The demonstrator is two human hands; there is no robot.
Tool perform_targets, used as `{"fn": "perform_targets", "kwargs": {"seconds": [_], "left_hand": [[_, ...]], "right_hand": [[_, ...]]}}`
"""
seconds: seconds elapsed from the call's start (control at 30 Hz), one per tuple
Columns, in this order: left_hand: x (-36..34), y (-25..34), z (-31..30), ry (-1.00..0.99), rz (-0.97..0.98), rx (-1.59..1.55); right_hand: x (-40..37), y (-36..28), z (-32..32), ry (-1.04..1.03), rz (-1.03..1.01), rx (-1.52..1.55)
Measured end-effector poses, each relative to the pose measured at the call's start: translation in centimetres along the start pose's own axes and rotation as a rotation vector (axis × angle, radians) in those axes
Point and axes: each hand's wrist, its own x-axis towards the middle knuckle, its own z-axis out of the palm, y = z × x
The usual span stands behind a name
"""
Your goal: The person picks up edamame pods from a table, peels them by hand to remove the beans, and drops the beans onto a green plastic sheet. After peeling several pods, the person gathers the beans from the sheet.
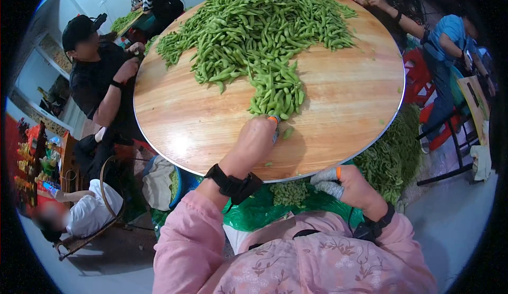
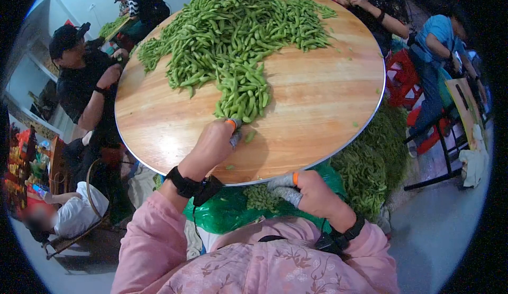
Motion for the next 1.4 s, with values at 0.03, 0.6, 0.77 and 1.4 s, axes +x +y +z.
{"fn": "perform_targets", "kwargs": {"seconds": [0.03,0.6,0.77,1.4], "left_hand": [[0.0,0.1,0.1,-0.019,-0.007,-0.017],[-5.4,5.8,-1.7,-0.237,-0.396,-1.618],[-5.6,6.5,-1.2,-0.236,-0.369,-1.543],[-6.1,6.6,-1.2,-0.238,-0.307,-1.63]], "right_hand": [[-0.1,0.0,-0.1,0.002,0.004,0.002],[2.3,-1.0,0.9,0.138,0.083,0.504],[2.1,-0.8,1.2,0.122,0.046,0.54],[1.3,-1.8,0.6,0.003,0.159,0.57]]}}
